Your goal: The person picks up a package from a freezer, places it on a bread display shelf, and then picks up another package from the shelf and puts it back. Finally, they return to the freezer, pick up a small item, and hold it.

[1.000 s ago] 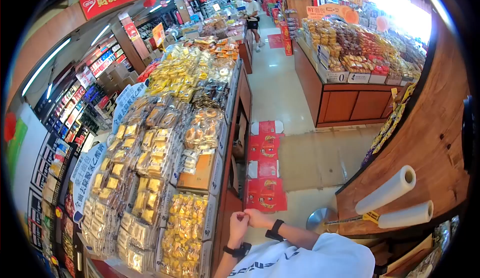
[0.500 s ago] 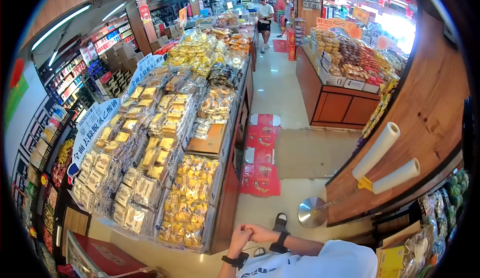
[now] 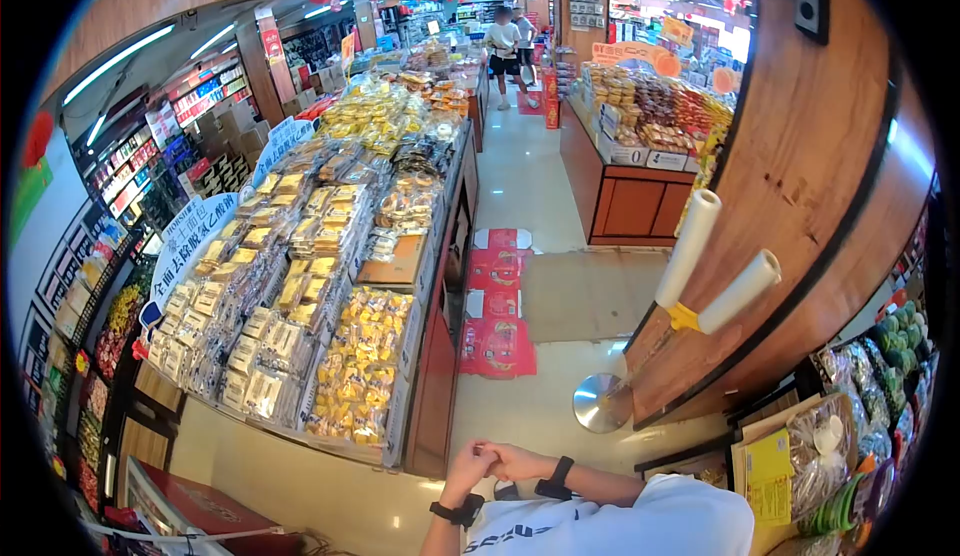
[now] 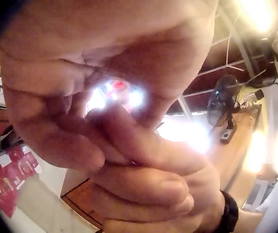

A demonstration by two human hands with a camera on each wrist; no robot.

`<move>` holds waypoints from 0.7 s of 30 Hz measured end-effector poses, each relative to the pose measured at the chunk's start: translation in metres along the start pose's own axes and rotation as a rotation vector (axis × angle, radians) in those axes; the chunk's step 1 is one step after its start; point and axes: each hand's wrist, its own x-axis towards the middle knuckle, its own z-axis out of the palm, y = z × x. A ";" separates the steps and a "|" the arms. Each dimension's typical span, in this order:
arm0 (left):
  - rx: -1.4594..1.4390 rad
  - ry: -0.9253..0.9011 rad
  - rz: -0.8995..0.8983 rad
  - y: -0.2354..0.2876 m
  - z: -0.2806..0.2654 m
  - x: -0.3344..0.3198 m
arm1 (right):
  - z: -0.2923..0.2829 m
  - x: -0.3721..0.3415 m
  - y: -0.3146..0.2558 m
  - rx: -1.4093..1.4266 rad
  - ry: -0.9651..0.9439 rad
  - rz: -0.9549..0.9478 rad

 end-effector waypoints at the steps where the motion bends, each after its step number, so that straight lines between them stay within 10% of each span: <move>1: 0.008 -0.004 -0.001 -0.002 0.007 -0.008 | 0.003 -0.012 0.005 0.005 0.005 -0.005; 21: -0.035 0.141 -0.086 -0.115 0.160 -0.263 | 0.109 -0.259 0.079 0.050 -0.272 0.199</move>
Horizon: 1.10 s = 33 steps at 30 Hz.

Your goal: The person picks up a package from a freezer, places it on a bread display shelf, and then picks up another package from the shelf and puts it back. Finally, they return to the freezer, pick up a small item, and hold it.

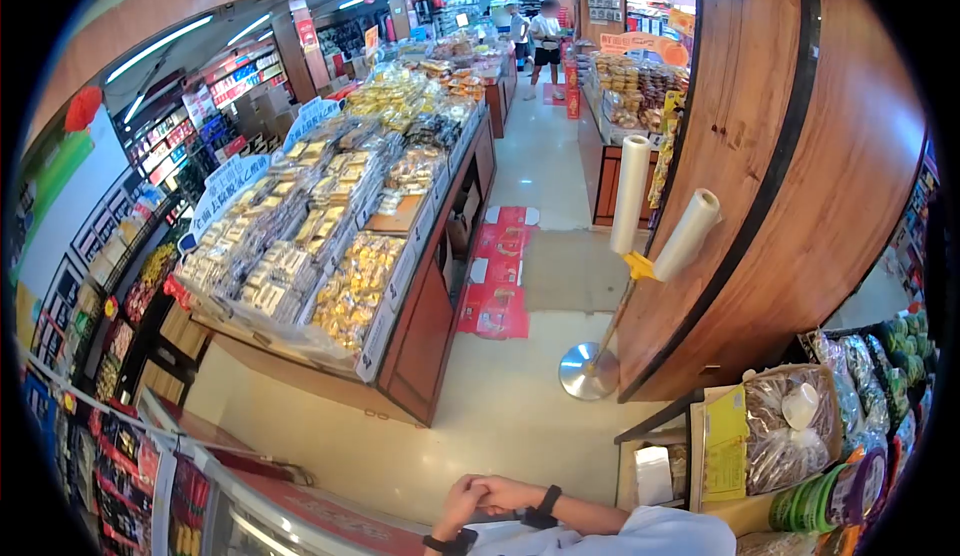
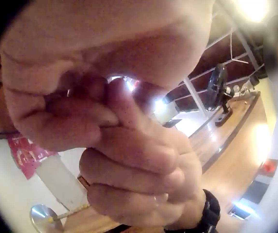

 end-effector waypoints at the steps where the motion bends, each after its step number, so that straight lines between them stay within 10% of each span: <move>1: 0.000 -0.039 -0.023 0.033 0.002 -0.022 | 0.007 0.003 0.006 0.038 -0.019 -0.035; 12: -0.064 -0.022 0.033 0.021 -0.030 -0.093 | 0.076 0.017 0.002 0.034 -0.218 -0.181; 33: -0.567 0.280 0.026 -0.133 -0.160 -0.313 | 0.333 0.071 0.033 -0.232 -0.546 0.222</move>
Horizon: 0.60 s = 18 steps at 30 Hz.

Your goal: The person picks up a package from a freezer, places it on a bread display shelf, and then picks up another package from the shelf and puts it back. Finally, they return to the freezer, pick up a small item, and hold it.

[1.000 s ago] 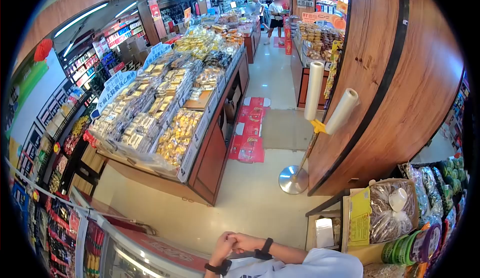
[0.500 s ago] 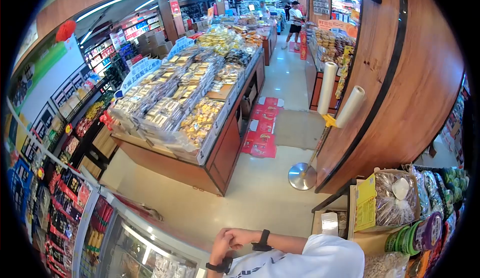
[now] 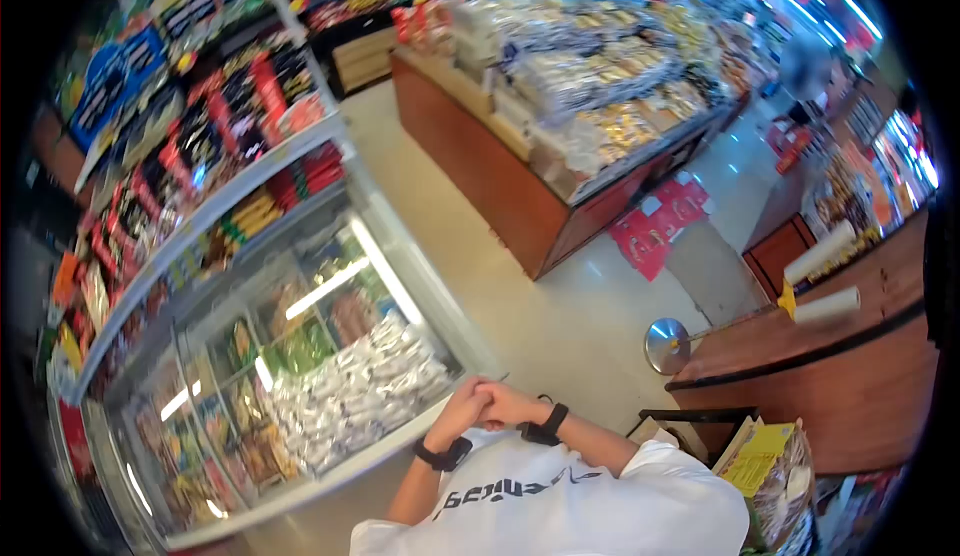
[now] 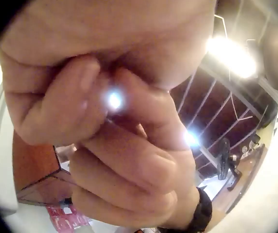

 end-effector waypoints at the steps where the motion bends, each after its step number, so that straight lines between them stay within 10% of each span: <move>1: -0.020 -0.020 -0.020 0.001 -0.009 -0.008 | 0.006 0.010 0.002 -0.030 -0.026 0.015; 16: 0.081 0.445 0.222 -0.080 -0.141 -0.101 | 0.138 0.132 0.029 -0.095 -0.086 0.042; 18: 0.054 0.600 0.262 -0.061 -0.155 -0.122 | 0.148 0.154 0.034 -0.059 0.156 0.126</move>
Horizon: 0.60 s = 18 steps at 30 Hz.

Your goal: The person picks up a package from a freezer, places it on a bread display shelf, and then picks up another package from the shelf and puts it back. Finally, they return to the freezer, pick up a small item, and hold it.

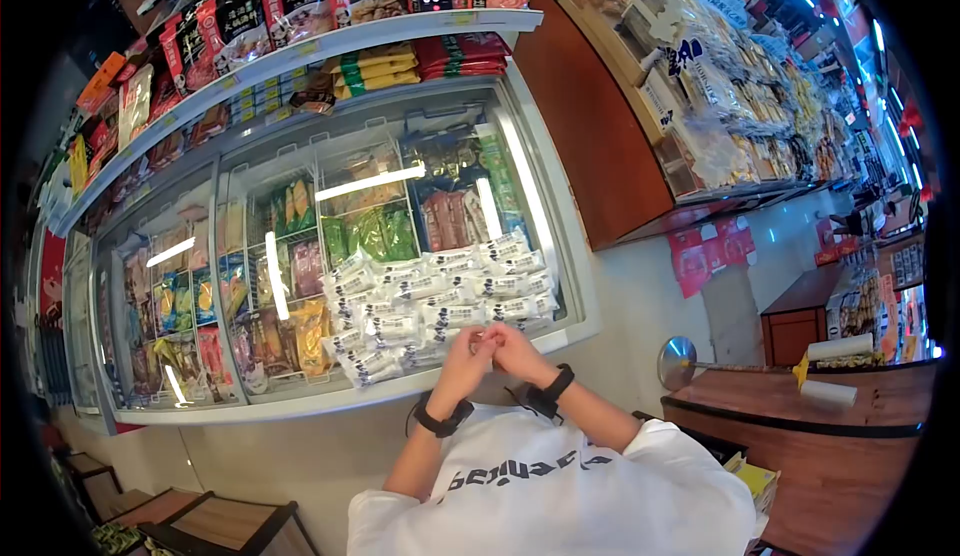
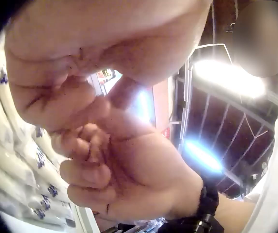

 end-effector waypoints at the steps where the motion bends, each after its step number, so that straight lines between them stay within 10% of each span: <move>1: 0.004 0.000 0.006 -0.003 -0.010 -0.001 | 0.005 0.008 0.004 0.000 0.000 -0.007; 4: 0.319 0.239 0.063 0.006 -0.035 0.000 | 0.010 0.039 0.033 -0.267 0.560 -0.253; 7: 0.620 0.376 0.327 -0.024 -0.050 0.016 | 0.012 0.046 0.027 -0.551 0.614 -0.341; 18: 0.570 0.192 0.226 -0.033 -0.045 0.031 | 0.015 0.047 0.013 0.197 0.297 -0.149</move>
